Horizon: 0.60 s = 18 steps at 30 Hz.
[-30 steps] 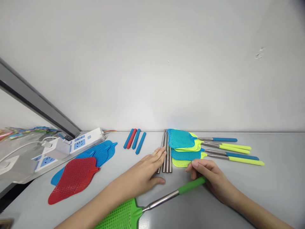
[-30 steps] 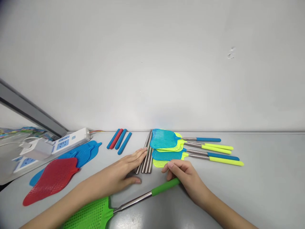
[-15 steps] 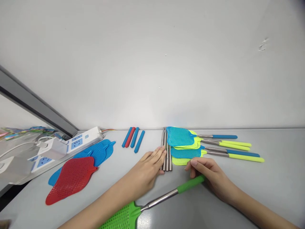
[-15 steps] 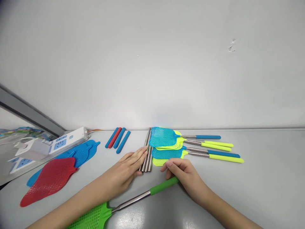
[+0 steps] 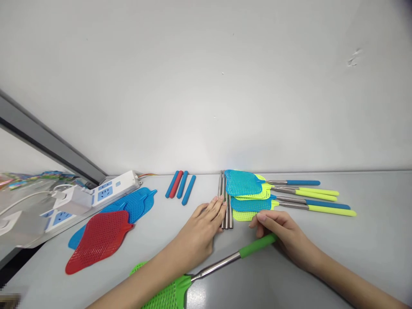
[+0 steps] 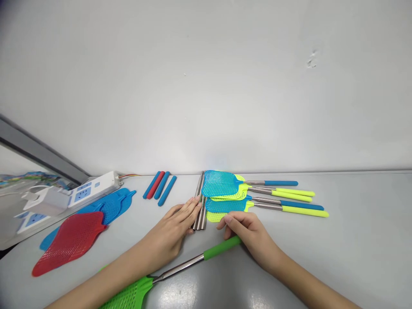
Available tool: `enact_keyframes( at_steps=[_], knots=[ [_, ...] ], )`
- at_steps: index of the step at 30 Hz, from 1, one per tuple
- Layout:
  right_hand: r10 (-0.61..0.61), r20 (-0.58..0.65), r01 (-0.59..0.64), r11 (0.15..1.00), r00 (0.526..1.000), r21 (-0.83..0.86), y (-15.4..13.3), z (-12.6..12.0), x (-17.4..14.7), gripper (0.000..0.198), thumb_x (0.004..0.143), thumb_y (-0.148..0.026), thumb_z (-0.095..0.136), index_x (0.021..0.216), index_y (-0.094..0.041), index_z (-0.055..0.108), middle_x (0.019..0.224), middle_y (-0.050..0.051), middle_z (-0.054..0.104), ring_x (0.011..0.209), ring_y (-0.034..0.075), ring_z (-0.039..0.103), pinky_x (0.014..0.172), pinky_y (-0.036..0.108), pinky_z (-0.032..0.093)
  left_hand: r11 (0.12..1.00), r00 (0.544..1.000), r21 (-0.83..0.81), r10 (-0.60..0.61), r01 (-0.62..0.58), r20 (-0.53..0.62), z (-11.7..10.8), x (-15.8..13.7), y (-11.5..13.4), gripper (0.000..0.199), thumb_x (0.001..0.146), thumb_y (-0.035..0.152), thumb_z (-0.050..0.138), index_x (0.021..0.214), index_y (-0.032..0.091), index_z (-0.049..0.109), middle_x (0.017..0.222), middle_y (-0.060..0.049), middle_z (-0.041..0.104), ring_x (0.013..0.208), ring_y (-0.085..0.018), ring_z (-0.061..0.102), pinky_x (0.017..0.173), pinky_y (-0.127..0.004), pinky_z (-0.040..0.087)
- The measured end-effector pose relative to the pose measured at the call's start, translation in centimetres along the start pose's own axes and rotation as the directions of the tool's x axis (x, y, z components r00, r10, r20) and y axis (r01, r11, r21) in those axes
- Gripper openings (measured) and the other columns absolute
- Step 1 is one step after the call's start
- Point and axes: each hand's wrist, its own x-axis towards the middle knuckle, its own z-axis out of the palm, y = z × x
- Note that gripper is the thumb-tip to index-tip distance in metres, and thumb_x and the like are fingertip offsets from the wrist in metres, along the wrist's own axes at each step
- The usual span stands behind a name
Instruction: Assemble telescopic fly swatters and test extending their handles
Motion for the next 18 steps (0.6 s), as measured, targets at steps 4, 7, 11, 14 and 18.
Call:
enact_keyframes(
  at_steps=[4, 7, 11, 14, 18],
  knots=[
    [-0.019, -0.013, 0.019, 1.0, 1.0, -0.008, 0.03, 0.03, -0.03, 0.033, 0.077, -0.039, 0.041, 0.068, -0.015, 0.062, 0.055, 0.001, 0.05, 0.056, 0.012, 0.045, 0.054, 0.024, 0.032, 0.999, 1.0, -0.035, 0.002, -0.002, -0.012, -0.09, -0.06, 0.04, 0.06, 0.073, 0.004, 0.032, 0.129, 0.016, 0.014, 0.135, -0.008, 0.018, 0.124, -0.016, 0.008, 0.097, -0.034, 0.021],
    [-0.016, -0.013, 0.016, 1.0, 1.0, -0.004, 0.03, 0.08, -0.09, 0.032, 0.078, -0.039, 0.041, 0.068, -0.016, 0.062, 0.055, 0.001, 0.05, 0.056, 0.012, 0.044, 0.053, 0.024, 0.031, 0.999, 1.0, -0.051, -0.001, 0.001, -0.009, -0.2, -0.04, 0.01, 0.058, 0.074, 0.005, 0.032, 0.129, 0.016, 0.015, 0.135, -0.008, 0.021, 0.124, -0.016, 0.008, 0.097, -0.035, 0.02],
    [-0.003, -0.017, 0.003, 1.0, 1.0, -0.011, -0.03, 0.08, -0.11, 0.033, 0.077, -0.04, 0.041, 0.068, -0.016, 0.062, 0.055, 0.002, 0.05, 0.056, 0.013, 0.044, 0.053, 0.024, 0.031, 0.996, 1.0, -0.088, -0.002, 0.001, -0.014, -0.3, 0.05, 0.01, 0.057, 0.076, 0.007, 0.032, 0.13, 0.017, 0.014, 0.135, -0.007, 0.021, 0.124, -0.016, 0.009, 0.096, -0.035, 0.022],
    [-0.01, -0.003, 0.01, 1.0, 1.0, -0.014, -0.06, 0.02, -0.1, 0.032, 0.078, -0.038, 0.041, 0.069, -0.016, 0.061, 0.056, 0.002, 0.05, 0.057, 0.013, 0.044, 0.054, 0.025, 0.03, 0.99, 0.999, -0.141, -0.008, 0.003, -0.035, -0.4, 0.1, 0.01, 0.056, 0.078, 0.008, 0.032, 0.129, 0.02, 0.014, 0.135, -0.006, 0.021, 0.124, -0.016, 0.011, 0.095, -0.035, 0.023],
    [-0.03, -0.002, 0.03, 1.0, 1.0, 0.003, -0.07, 0.01, -0.09, 0.031, 0.078, -0.036, 0.041, 0.069, -0.016, 0.061, 0.056, 0.001, 0.05, 0.057, 0.012, 0.043, 0.054, 0.024, 0.029, 0.968, 0.999, -0.252, -0.023, 0.012, -0.04, -0.91, 0.19, -0.52, 0.054, 0.079, 0.014, 0.037, 0.129, 0.02, 0.017, 0.133, -0.005, 0.025, 0.123, -0.014, 0.016, 0.096, -0.033, 0.024]
  ],
)
